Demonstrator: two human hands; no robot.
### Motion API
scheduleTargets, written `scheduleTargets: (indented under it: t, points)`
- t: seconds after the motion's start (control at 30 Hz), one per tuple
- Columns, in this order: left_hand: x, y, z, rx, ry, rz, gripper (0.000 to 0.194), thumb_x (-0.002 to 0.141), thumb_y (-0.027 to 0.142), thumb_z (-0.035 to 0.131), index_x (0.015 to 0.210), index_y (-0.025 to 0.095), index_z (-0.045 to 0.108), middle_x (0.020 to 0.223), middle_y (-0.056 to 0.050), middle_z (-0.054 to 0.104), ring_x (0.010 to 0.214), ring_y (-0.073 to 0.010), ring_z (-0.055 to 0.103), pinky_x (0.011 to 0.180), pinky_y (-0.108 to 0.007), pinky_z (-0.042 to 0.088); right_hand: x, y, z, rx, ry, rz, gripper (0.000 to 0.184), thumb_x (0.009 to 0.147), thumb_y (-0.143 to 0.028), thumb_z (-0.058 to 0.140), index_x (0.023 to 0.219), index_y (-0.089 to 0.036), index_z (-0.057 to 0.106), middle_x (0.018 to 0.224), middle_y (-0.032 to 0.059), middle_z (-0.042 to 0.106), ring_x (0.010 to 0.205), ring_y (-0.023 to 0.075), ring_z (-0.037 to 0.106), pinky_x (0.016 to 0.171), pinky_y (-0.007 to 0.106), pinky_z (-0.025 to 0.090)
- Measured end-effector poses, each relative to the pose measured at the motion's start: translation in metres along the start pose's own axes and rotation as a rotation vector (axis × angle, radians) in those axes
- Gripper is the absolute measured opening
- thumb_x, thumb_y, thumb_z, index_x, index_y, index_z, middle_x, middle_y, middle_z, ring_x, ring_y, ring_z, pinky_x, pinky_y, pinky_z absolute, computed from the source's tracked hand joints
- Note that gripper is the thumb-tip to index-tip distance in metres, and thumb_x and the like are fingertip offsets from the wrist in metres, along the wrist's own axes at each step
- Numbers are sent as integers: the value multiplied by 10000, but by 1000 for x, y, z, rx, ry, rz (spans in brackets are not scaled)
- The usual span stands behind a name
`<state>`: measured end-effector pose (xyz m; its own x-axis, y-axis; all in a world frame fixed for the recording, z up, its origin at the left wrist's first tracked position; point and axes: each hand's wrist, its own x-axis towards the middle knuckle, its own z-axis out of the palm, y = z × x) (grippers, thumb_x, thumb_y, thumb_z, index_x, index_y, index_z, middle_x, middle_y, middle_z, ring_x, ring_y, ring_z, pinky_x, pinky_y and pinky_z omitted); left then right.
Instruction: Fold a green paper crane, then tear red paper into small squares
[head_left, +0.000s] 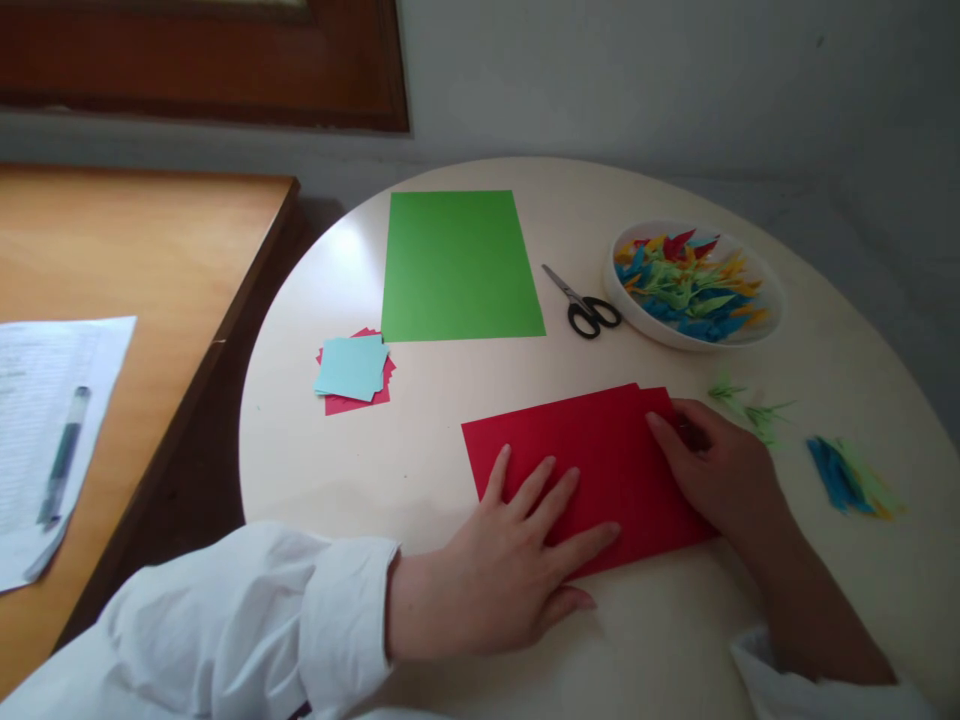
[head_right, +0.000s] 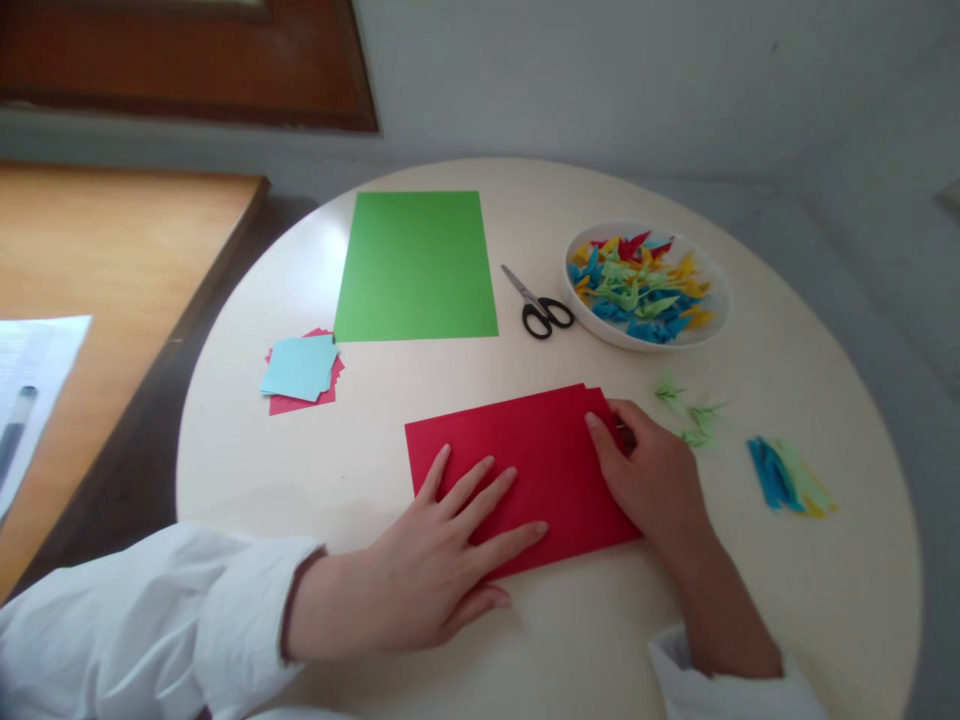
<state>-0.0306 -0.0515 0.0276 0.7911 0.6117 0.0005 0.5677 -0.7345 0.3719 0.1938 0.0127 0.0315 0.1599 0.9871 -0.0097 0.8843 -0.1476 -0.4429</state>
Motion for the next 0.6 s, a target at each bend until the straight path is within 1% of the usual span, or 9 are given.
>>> scheduleTargets:
  t: [0.13,0.27,0.37,0.47,0.6]
  points:
    - [0,-1,-1,-8,-5,-4,517,932,459,280,1414,272,283,1477,-167,284,1355,-352,251,1035,-638,157,3,-2,-4,124,-25,78,313,690,-466,495,797,-200,621,744,70,671,673,221,621,646,326,480]
    - [0,-2,-2,-16,-6,-5,507,937,451,266,1411,273,289,1482,-163,275,1359,-344,247,1039,-621,175,5,-2,-2,133,-7,115,335,629,-500,505,743,-207,620,681,55,659,617,219,611,600,326,485]
    - [0,-3,-3,-18,-8,-7,503,939,449,254,1410,276,290,1481,-158,280,1357,-339,254,1042,-614,180,6,-1,-1,152,11,141,349,594,-515,521,728,-210,623,674,51,662,606,219,609,584,325,487]
    - [0,-4,-3,-12,-7,-14,501,939,449,255,1409,278,291,1482,-153,279,1357,-336,253,1042,-616,181,7,0,-1,141,23,161,359,584,-526,523,723,-211,626,705,59,674,634,230,618,588,329,489]
    - [1,-5,-2,-11,-5,-17,505,935,462,264,1409,288,288,1482,-152,279,1360,-337,247,1038,-616,191,6,0,0,99,33,130,362,613,-530,504,742,-217,632,764,69,690,679,244,625,595,340,489]
